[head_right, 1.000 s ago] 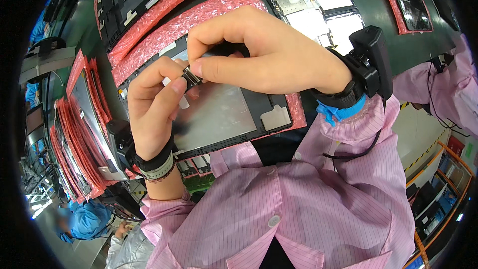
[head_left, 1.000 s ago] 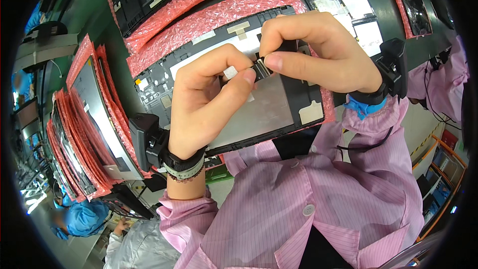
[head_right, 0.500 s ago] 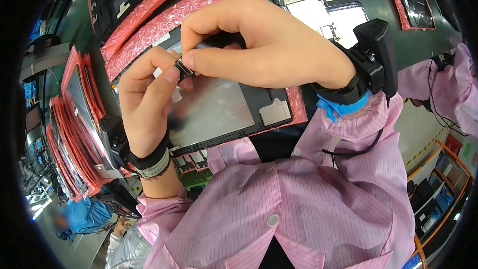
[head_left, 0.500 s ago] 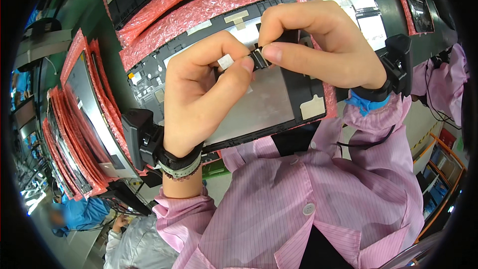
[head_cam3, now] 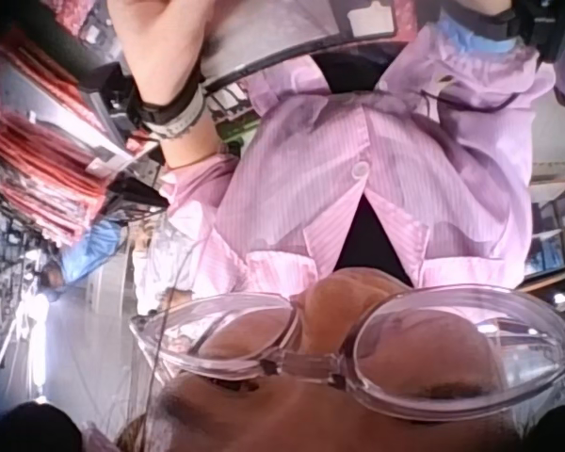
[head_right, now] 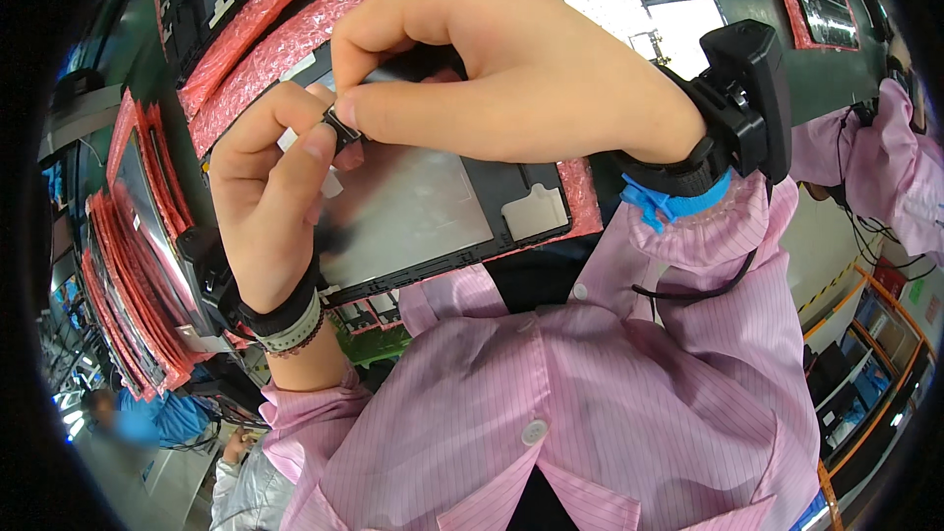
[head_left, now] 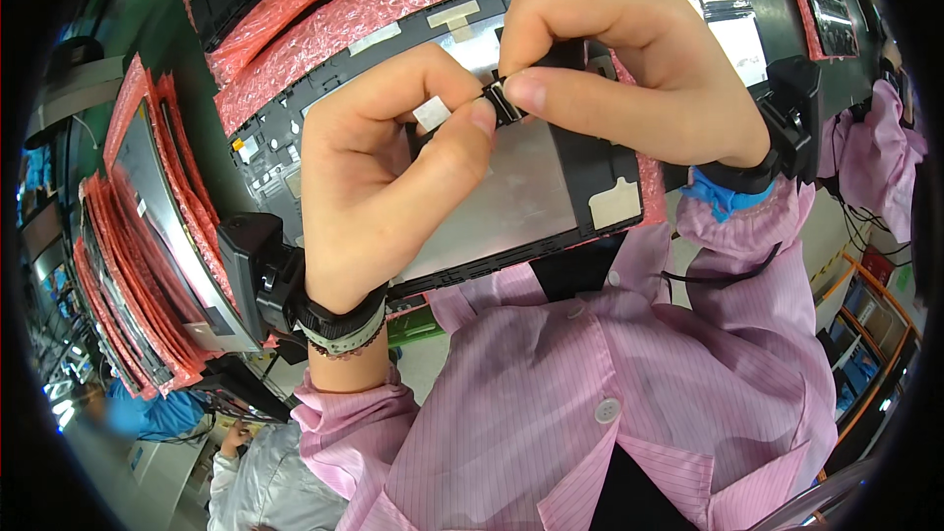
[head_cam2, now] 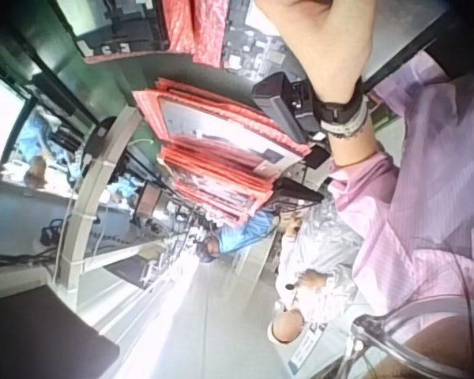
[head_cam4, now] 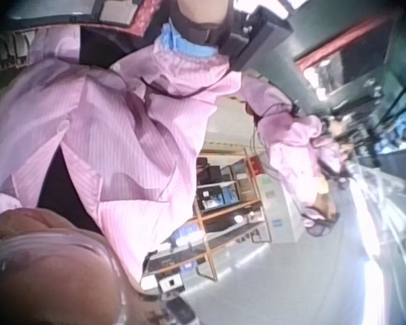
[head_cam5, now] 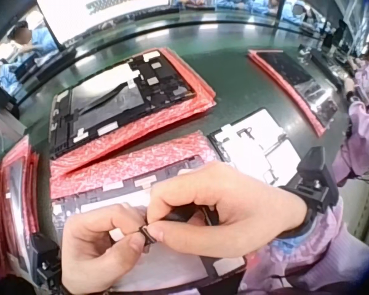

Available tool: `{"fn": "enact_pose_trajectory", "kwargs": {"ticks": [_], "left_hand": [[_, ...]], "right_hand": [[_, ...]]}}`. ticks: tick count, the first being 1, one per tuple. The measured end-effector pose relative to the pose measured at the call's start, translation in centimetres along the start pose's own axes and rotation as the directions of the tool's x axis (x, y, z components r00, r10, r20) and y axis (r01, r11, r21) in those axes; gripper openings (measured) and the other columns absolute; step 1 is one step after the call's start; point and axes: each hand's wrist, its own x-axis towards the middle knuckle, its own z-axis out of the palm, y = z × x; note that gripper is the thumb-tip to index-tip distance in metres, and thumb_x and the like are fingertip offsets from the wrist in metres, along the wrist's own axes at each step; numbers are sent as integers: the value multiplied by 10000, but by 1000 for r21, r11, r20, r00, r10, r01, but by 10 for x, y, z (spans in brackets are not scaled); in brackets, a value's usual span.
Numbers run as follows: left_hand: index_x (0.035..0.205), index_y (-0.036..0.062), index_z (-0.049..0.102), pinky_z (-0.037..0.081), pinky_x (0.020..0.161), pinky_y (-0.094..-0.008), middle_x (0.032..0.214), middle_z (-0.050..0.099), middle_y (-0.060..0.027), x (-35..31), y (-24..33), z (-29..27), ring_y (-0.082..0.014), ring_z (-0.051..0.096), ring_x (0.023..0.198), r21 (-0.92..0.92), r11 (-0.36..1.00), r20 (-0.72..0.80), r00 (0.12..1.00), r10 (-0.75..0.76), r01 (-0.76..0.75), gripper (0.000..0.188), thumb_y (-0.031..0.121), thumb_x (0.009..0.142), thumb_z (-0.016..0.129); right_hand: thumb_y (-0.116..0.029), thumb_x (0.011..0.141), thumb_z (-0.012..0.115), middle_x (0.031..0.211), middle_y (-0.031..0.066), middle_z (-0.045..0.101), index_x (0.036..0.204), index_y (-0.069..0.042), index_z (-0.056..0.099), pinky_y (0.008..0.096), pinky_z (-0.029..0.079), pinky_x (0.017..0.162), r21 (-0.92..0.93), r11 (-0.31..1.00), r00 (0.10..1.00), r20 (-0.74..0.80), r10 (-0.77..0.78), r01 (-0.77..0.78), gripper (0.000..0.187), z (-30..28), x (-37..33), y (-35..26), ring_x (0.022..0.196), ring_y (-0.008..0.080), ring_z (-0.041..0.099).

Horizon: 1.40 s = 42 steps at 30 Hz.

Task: Assembling internal components and performing functional screen testing on tablet computers at an assembly line.

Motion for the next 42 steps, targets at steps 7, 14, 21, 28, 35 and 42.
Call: {"fn": "enact_pose_trajectory", "kwargs": {"ticks": [7, 14, 21, 28, 35, 42], "left_hand": [[843, 12, 581, 282, 502, -151, 780, 586, 2, 0, 2, -1, 7, 403, 569, 125, 992, 26, 1000, 9, -12, 87, 61, 903, 540], [857, 9, 584, 293, 489, -140, 811, 603, -15, 0, 4, -1, 4, 420, 561, 184, 983, 16, 1000, 1, -4, 106, 83, 916, 537], [840, 11, 580, 305, 544, -170, 746, 560, 41, -1, 4, 0, 4, 439, 636, 102, 995, 12, 1000, -7, 6, 59, 29, 897, 582], [816, 2, 579, 303, 541, -187, 733, 542, 19, -2, 3, 2, -22, 433, 618, 142, 990, 10, 1000, -18, 17, 69, 22, 881, 586], [799, -14, 589, 341, 573, -233, 742, 551, -28, 1, 0, 0, -93, 481, 679, 228, 972, 30, 998, 60, -65, 31, -15, 829, 592], [787, -23, 586, 364, 637, -258, 748, 562, -54, 0, 0, 1, -137, 492, 717, 251, 962, 62, 994, 92, -105, 25, -45, 774, 585]], "right_hand": [[-58, 872, 562, 732, 12, 533, 822, 22, 571, 237, 363, 600, 23, 999, 999, -20, -37, 38, 94, 3, 1, 1, 674, 74, 460], [-62, 883, 561, 755, -2, 528, 863, 21, 577, 225, 354, 604, 58, 998, 1000, 11, 13, -13, 87, 1, 2, 2, 688, 56, 446], [-30, 840, 601, 751, -16, 524, 854, 9, 581, 217, 352, 600, 77, 997, 1000, 21, 18, -20, 46, 2, 3, 2, 692, 41, 452], [-1, 774, 620, 718, -30, 512, 821, -4, 570, 211, 340, 553, 43, 998, 999, 1, -40, 40, 69, 4, 4, 7, 647, 32, 439], [4, 734, 632, 704, 0, 520, 782, 0, 578, 239, 356, 577, 107, 992, 997, 35, -69, 65, 73, 2, 4, 8, 664, 71, 461], [-14, 743, 647, 690, 29, 537, 741, -1, 599, 279, 351, 597, 91, 987, 987, 83, -139, 132, 49, -1, 6, 11, 674, 133, 475]]}}
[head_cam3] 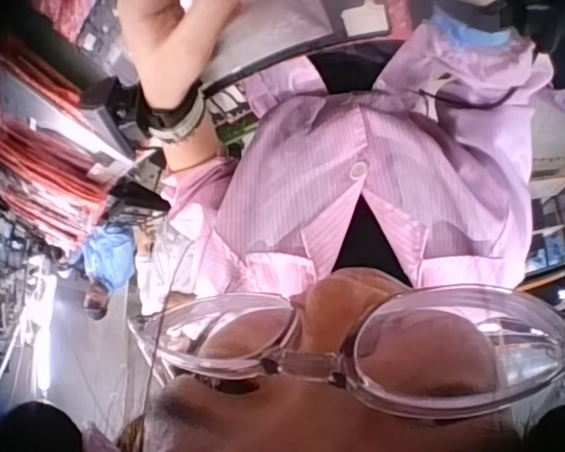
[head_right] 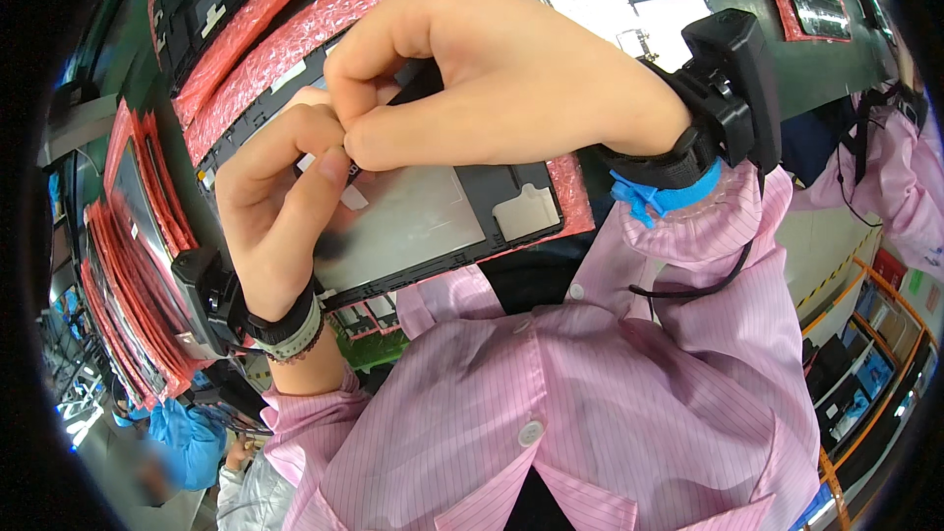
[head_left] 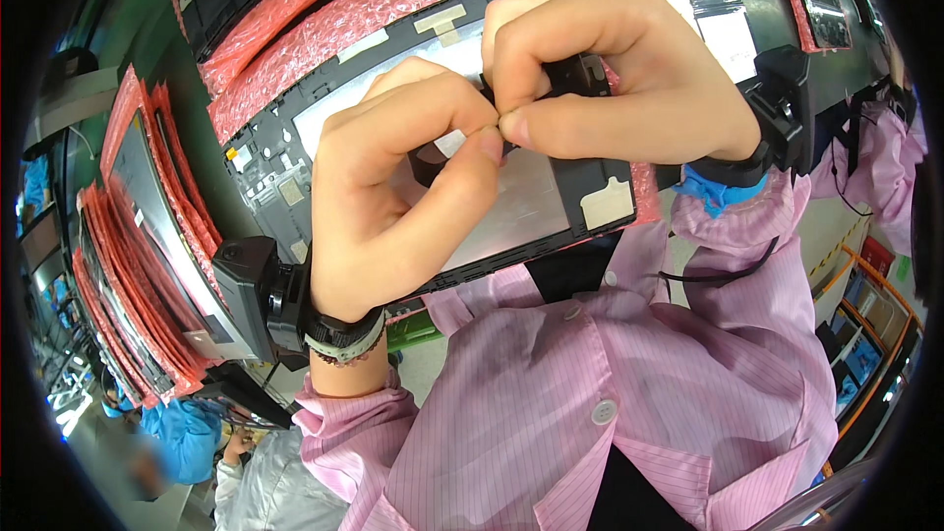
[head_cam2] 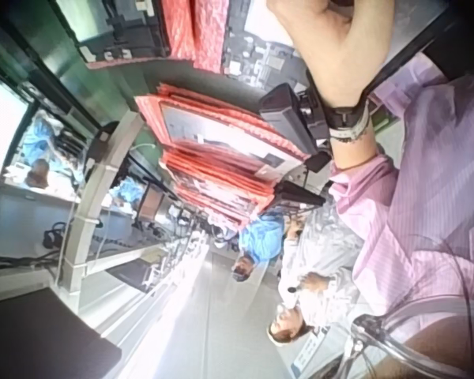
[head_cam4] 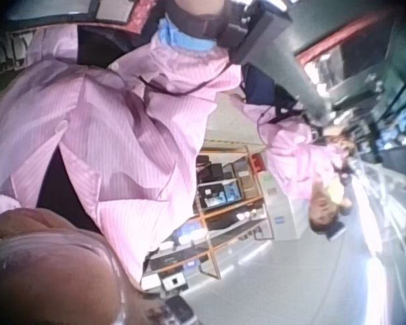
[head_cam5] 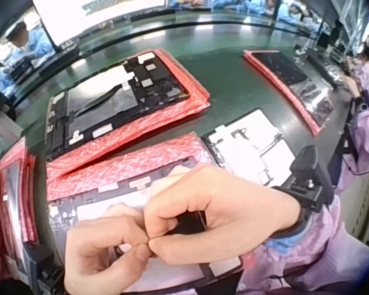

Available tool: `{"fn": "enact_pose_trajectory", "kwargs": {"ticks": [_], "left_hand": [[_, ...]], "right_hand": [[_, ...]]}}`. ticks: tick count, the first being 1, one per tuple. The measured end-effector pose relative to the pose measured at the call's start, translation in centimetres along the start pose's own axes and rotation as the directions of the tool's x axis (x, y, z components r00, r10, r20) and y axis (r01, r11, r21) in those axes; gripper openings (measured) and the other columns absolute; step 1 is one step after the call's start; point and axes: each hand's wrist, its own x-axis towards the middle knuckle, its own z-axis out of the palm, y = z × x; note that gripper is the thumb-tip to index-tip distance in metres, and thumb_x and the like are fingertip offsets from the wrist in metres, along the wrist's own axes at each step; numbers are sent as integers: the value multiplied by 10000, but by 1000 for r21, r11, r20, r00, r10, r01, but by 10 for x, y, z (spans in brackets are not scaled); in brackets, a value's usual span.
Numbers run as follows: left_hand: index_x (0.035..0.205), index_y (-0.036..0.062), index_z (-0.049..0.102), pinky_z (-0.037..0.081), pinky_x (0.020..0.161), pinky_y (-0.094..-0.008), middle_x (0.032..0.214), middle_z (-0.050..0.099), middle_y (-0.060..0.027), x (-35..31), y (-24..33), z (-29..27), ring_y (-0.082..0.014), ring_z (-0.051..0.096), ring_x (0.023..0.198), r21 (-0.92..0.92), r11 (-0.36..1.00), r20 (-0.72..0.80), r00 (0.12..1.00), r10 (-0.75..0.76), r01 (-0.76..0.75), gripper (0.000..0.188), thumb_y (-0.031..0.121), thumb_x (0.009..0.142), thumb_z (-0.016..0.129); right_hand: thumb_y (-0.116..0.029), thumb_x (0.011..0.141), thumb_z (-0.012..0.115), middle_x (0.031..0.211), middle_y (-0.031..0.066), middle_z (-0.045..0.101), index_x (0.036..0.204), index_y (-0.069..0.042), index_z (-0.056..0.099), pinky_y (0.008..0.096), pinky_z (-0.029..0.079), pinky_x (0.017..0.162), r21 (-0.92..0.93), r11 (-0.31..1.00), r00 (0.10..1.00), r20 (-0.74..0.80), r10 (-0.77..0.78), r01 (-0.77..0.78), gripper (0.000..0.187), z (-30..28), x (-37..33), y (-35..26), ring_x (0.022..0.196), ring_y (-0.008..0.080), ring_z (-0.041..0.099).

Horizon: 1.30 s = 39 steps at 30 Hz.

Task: Assembling internal components and performing functional screen testing on tablet computers at an assembly line.

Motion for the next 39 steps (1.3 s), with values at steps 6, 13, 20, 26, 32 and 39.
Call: {"fn": "enact_pose_trajectory", "kwargs": {"ticks": [6, 13, 20, 26, 32, 39], "left_hand": [[783, -18, 568, 370, 680, -277, 744, 555, -63, 5, -7, -3, -167, 489, 734, 64, 988, -34, 989, 146, -144, 29, -38, 772, 587], [891, -27, 573, 399, 790, -275, 928, 564, -103, 0, 8, -10, -184, 525, 858, 187, 971, -187, 965, 185, -150, 127, -59, 768, 577], [1092, -66, 547, 288, 1042, -410, 1181, 532, -209, -42, 17, -15, -309, 469, 1162, 382, 912, -438, 840, 320, -149, 341, 4, 760, 577], [1333, 38, 377, 291, 1052, -448, 1431, 298, -213, -98, 10, -20, -349, 335, 1299, 648, 754, -311, 942, 130, 110, 813, 181, 651, 794], [1414, 100, 252, 444, 997, -427, 1502, 127, -208, -123, -17, -8, -369, 241, 1371, 616, 757, -402, 913, 67, 216, 1050, 208, 592, 897], [1415, 149, 305, 362, 1042, -452, 1517, 93, -244, -126, -24, -12, -400, 162, 1408, 650, 742, -401, 904, 152, 163, 1077, 279, 544, 927]], "right_hand": [[-16, 802, 614, 816, 89, 591, 844, 21, 632, 317, 419, 725, -236, 960, 972, -145, -185, 148, 58, 4, 0, 1, 807, 199, 551], [-25, 862, 530, 1135, 157, 599, 1085, 35, 622, 333, 395, 953, -513, 833, 799, -580, -158, -208, 249, -13, -61, -19, 1077, 253, 555], [-50, 821, 601, 1331, 158, 485, 1244, -36, 548, 387, 354, 1026, -630, 597, 776, -630, -19, -497, 426, -15, -116, 0, 1221, 326, 471], [-71, 837, 588, 1367, 146, 453, 1308, -20, 483, 400, 316, 1050, -690, 484, 779, -627, -25, -539, 485, -8, -118, 3, 1263, 330, 429], [-45, 837, 574, 1371, 161, 447, 1316, -14, 471, 396, 317, 1055, -648, 511, 740, -672, -33, -565, 490, -5, -118, 7, 1265, 330, 429], [-107, 741, 678, 1366, 217, 416, 1275, 7, 503, 459, 326, 1050, -710, 600, 841, -529, -111, -368, 573, 27, -111, -12, 1285, 390, 395]]}}
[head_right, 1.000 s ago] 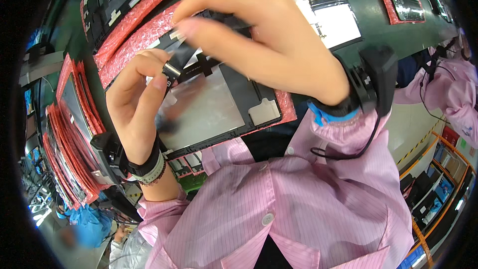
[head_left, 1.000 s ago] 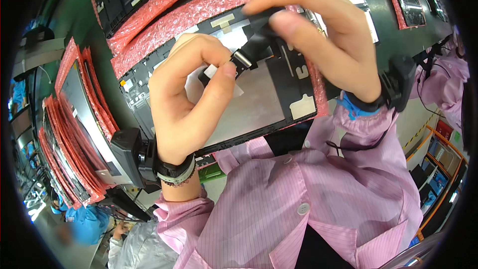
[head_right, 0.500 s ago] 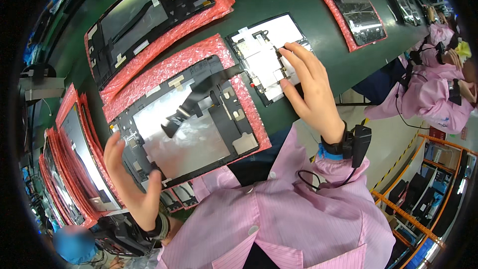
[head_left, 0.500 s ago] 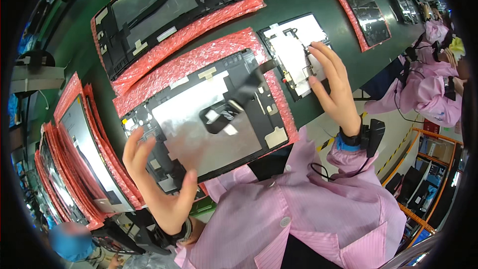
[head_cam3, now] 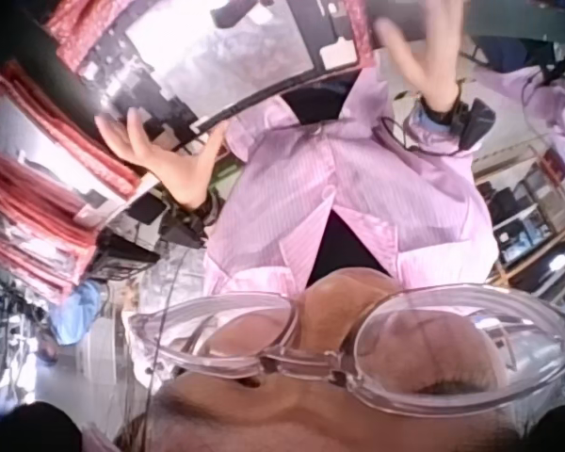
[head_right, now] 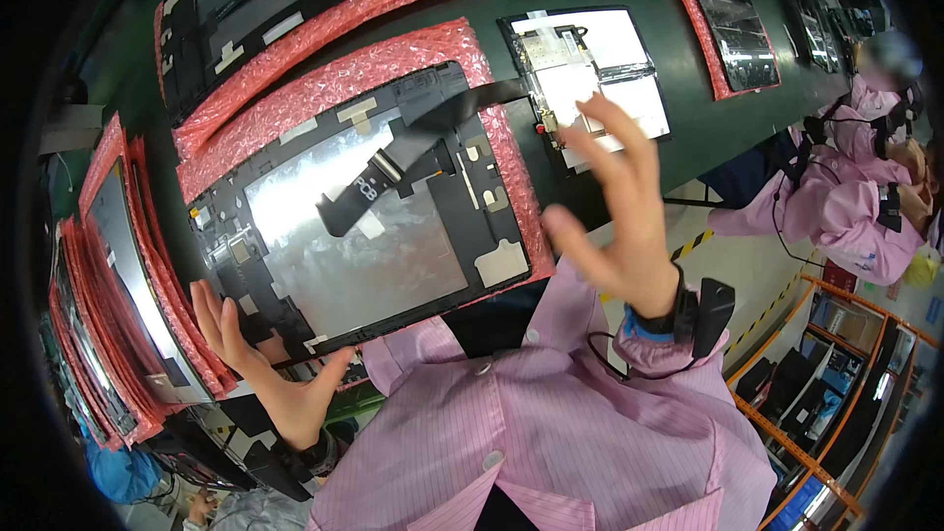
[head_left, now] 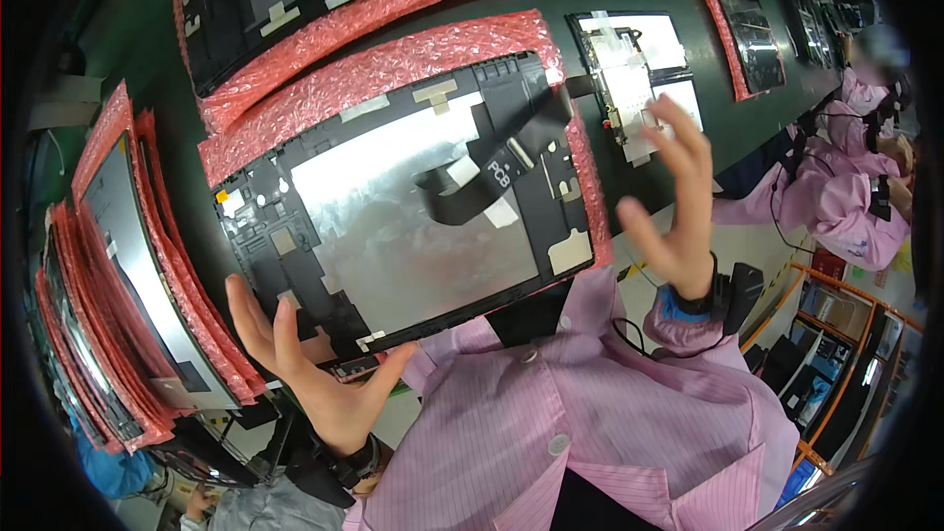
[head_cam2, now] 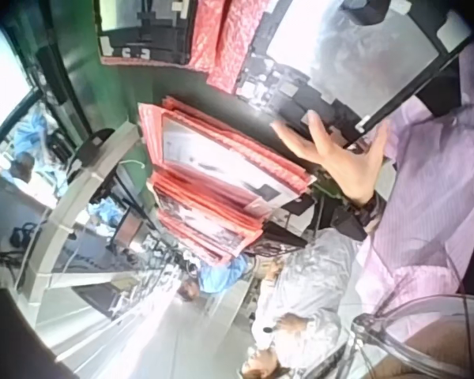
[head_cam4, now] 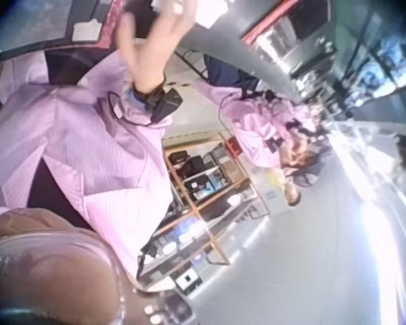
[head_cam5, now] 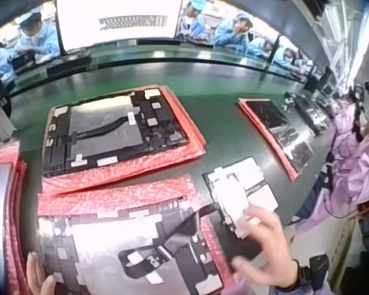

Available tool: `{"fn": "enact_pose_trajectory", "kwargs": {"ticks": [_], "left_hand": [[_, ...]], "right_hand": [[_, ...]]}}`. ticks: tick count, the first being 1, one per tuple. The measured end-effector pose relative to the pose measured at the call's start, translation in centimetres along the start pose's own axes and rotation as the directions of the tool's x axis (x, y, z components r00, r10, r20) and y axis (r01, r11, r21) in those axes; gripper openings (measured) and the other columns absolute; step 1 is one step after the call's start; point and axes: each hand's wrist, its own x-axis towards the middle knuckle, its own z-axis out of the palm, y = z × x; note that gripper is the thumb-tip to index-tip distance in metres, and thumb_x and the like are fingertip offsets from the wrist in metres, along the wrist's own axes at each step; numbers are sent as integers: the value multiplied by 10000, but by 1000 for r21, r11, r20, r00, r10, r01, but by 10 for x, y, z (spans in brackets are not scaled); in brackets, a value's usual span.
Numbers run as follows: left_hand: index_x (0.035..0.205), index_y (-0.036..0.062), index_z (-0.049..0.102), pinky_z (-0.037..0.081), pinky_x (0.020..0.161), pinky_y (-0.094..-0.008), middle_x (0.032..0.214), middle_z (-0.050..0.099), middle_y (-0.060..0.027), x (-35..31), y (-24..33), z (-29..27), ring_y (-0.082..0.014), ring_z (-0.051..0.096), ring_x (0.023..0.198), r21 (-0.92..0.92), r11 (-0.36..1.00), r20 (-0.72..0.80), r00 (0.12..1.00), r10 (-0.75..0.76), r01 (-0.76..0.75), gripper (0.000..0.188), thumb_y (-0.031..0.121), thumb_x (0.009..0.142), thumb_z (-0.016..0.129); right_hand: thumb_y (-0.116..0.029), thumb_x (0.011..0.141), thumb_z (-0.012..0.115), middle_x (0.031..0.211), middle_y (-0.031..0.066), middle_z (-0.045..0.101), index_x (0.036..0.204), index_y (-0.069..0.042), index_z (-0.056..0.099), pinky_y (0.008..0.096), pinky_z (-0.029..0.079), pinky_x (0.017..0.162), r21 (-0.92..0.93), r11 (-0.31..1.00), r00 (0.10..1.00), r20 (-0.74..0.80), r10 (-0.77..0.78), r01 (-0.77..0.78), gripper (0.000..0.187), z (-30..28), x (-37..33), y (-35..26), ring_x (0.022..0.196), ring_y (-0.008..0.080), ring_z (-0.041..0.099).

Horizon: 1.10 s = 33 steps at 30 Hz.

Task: Assembling internal components and performing functional screen testing on tablet computers at an assembly line.

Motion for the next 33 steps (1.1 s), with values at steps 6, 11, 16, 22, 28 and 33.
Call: {"fn": "enact_pose_trajectory", "kwargs": {"ticks": [6, 11, 16, 22, 28, 33], "left_hand": [[1433, 153, 274, 351, 1044, -502, 1510, 103, -236, 3, -3, 0, -431, 174, 1403, 45, 999, -49, 998, 25, -23, 1145, 340, 515, 933], [1433, 156, 279, 341, 1053, -532, 1501, 124, -220, 5, -1, -1, -434, 269, 1365, 147, 989, -80, 996, 35, -23, 1156, 402, 506, 924], [1409, 30, 332, 279, 1115, -467, 1500, 150, -173, 8, -2, 4, -338, 218, 1396, 147, 989, -167, 986, 25, 0, 1156, 415, 490, 918], [1393, 28, 367, 258, 1114, -475, 1502, 179, -169, 8, 0, 8, -337, 221, 1394, 197, 977, -173, 984, -41, 76, 1155, 448, 463, 909], [1397, 133, 358, 317, 1059, -551, 1503, 146, -202, 8, -3, 7, -416, 210, 1384, 184, 981, -101, 994, -41, 59, 1149, 499, 457, 907], [1393, 136, 350, 311, 1059, -557, 1499, 147, -201, 8, -4, 8, -420, 219, 1378, 186, 981, -98, 995, -31, 49, 1125, 515, 486, 897]], "right_hand": [[-153, 667, 799, 1374, 230, 378, 1313, 14, 469, 441, 394, 1010, 252, 966, 972, 211, -106, 51, 745, 18, -12, -23, 1246, 386, 421], [-166, 639, 828, 1397, 229, 353, 1335, 10, 449, 412, 429, 974, 203, 979, 975, 218, -49, 4, 812, 20, -10, -23, 1213, 376, 447], [-163, 651, 822, 1364, 224, 403, 1318, 12, 469, 410, 426, 966, 172, 985, 978, 206, -28, -8, 774, 18, -8, -24, 1188, 371, 466], [-149, 680, 805, 1344, 206, 437, 1282, 7, 502, 405, 415, 972, 170, 985, 985, 171, -14, -15, 692, 21, -10, -22, 1173, 358, 483], [-91, 724, 743, 1286, 203, 510, 1185, 17, 566, 411, 420, 957, 139, 989, 996, 71, -63, 53, 505, 10, -14, -13, 1143, 348, 509], [-4, 802, 576, 1197, 148, 568, 1136, 1, 605, 406, 391, 953, -179, 968, 972, -184, 145, -178, 336, -9, -3, 24, 1116, 325, 513]]}}
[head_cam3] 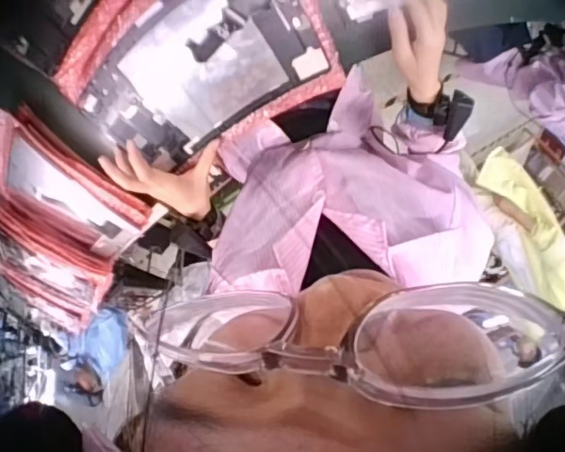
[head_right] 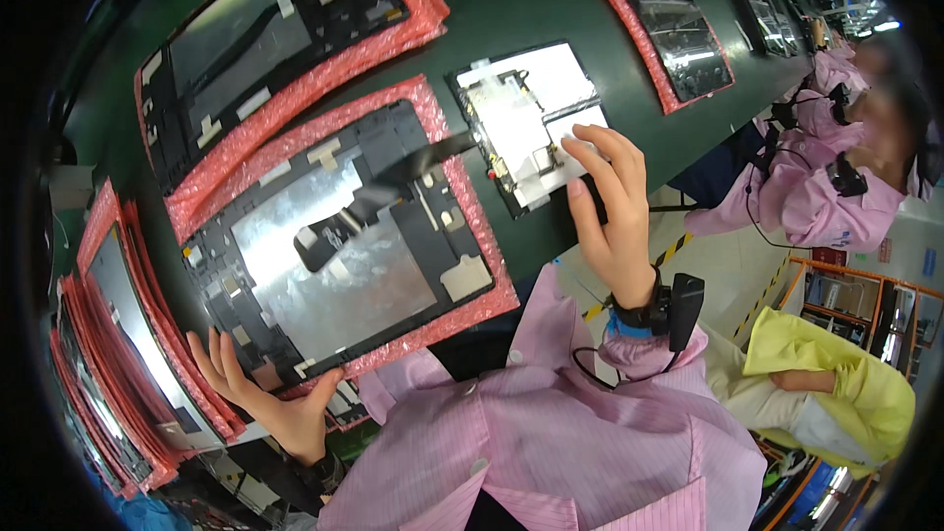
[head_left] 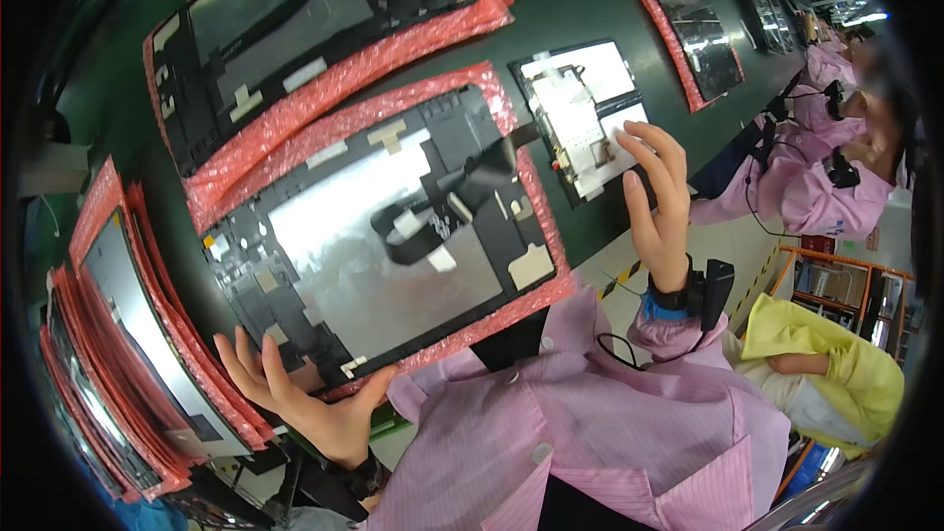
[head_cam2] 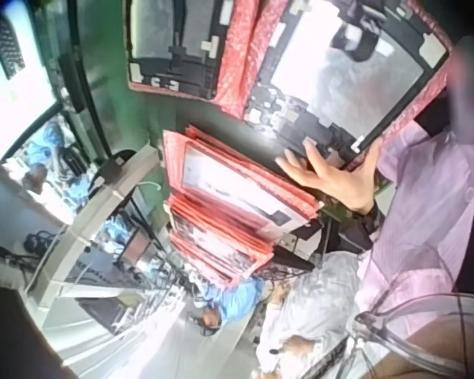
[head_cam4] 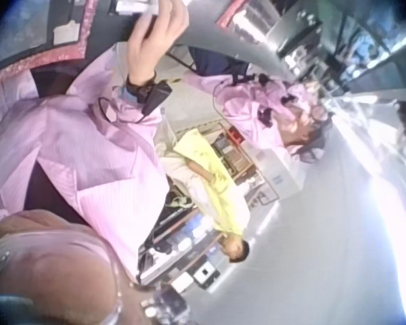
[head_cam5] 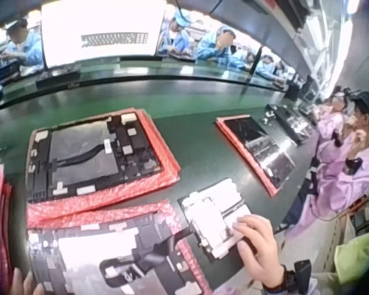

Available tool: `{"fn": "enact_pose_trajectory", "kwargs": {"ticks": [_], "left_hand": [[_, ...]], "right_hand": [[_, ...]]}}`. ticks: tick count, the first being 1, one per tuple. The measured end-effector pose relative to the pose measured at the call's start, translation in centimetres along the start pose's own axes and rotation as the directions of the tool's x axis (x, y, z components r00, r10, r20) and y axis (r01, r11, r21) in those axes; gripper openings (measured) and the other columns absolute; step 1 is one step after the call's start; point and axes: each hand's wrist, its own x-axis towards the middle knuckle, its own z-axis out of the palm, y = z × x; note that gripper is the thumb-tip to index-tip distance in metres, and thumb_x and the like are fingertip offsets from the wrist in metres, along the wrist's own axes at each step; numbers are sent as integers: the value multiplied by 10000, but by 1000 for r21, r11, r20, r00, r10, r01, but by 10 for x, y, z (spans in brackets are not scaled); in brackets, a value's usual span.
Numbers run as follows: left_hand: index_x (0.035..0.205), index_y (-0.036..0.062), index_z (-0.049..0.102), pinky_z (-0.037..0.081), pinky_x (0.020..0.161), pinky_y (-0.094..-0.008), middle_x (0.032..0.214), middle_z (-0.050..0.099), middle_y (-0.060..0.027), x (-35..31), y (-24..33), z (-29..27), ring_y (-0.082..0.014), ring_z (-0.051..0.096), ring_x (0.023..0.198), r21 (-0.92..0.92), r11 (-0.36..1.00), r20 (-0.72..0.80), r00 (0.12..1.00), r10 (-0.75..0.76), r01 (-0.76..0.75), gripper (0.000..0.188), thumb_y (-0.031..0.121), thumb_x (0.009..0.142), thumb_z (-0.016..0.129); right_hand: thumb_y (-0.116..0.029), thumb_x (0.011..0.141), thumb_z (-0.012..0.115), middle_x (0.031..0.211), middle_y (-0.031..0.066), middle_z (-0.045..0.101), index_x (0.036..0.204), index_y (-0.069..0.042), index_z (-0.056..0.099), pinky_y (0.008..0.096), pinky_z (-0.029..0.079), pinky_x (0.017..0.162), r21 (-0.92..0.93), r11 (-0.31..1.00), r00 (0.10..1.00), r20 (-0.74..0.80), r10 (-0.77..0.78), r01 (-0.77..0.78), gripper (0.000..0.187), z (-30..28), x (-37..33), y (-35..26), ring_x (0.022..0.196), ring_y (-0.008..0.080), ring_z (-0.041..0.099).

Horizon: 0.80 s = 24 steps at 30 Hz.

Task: Assembling internal components and performing functional screen testing on tablet computers at an assembly line.

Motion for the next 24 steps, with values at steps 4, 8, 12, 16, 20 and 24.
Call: {"fn": "enact_pose_trajectory", "kwargs": {"ticks": [4, 8, 12, 16, 20, 24], "left_hand": [[1393, 138, 339, 317, 1047, -567, 1482, 173, -214, 0, 0, 2, -431, 268, 1355, 33, 998, -52, 997, 51, -49, 1094, 544, 529, 872], [1397, 132, 335, 290, 1054, -577, 1480, 187, -220, -2, -5, 3, -425, 268, 1356, 78, 991, -87, 990, 112, -105, 1090, 573, 544, 849], [1406, 117, 319, 270, 1078, -546, 1489, 190, -229, -4, -10, 8, -412, 242, 1375, 48, 985, -144, 975, 171, -166, 1126, 569, 526, 856], [1405, 113, 298, 351, 1025, -533, 1485, 163, -242, -4, -12, 8, -441, 268, 1353, 67, 977, -159, 965, 209, -200, 1119, 573, 548, 851], [1398, 143, 301, 341, 1029, -566, 1492, 139, -221, -7, -11, 5, -432, 222, 1373, 38, 986, -124, 979, 164, -160, 1130, 539, 514, 882], [1379, 151, 316, 327, 1030, -579, 1484, 136, -235, -8, -13, 7, -449, 214, 1361, 16, 980, -160, 967, 200, -200, 1116, 476, 494, 913]], "right_hand": [[-7, 821, 565, 1136, 117, 565, 1183, -45, 610, 385, 375, 913, -65, 998, 999, 38, 5, -2, 367, 1, 11, 11, 1046, 292, 508], [-34, 835, 577, 1055, 80, 549, 1217, -104, 623, 357, 364, 826, -172, 985, 997, 83, -3, 17, 391, 2, 20, 8, 932, 239, 491], [-35, 844, 573, 1025, 67, 540, 1184, -97, 643, 346, 353, 793, -160, 987, 995, 99, 8, 8, 353, 6, 28, 5, 888, 224, 476], [-26, 852, 564, 989, 60, 526, 1161, -85, 655, 334, 341, 771, -64, 997, 996, 72, 48, -44, 327, 9, 29, 4, 884, 215, 468], [2, 847, 549, 980, 61, 509, 1155, -71, 657, 322, 329, 775, -87, 995, 995, 78, 59, -52, 335, 9, 28, 7, 896, 213, 461], [24, 827, 538, 987, 86, 501, 1149, -49, 651, 326, 358, 801, -4, 997, 996, 44, 75, -74, 349, 9, 29, 6, 930, 223, 467]]}}
